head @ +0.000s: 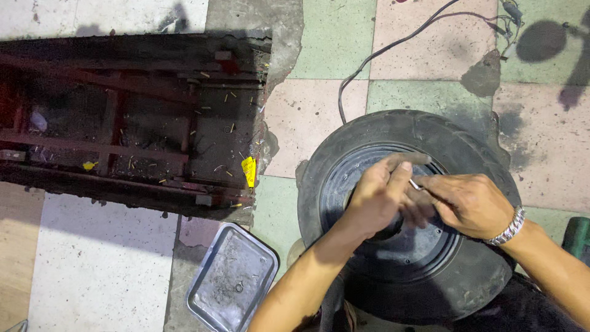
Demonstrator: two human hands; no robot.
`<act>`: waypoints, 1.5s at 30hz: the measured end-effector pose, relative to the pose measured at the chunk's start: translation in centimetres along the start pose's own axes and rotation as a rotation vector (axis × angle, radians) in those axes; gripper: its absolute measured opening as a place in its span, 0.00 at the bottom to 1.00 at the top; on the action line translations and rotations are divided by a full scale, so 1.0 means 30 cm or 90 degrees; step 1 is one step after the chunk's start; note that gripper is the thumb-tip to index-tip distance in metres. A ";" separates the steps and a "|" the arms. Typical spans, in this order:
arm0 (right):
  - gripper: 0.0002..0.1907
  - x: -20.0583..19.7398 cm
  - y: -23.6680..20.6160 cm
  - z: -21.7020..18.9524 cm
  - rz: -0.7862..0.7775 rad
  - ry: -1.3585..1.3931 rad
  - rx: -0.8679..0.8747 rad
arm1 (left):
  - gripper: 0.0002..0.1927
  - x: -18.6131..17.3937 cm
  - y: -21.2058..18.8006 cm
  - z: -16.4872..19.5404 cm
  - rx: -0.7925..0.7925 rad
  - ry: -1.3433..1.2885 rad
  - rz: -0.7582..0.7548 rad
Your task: The person uses a metal tool to pry and remove the tire from the rim, then removes small metal pieces from the tire's inner surface. The tire is flipped and manipulated to access different areas.
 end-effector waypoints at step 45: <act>0.13 -0.003 0.028 0.007 -0.047 -0.016 -0.033 | 0.12 0.018 -0.009 0.075 0.251 0.563 0.042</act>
Point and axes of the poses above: each hand's wrist, its own y-axis towards the middle knuckle, its own x-axis out of the palm, z = x × y, the point moved 6 cm from there along y, towards the middle knuckle, and after that the axes turned 2 degrees about x, right-handed, at the moved point
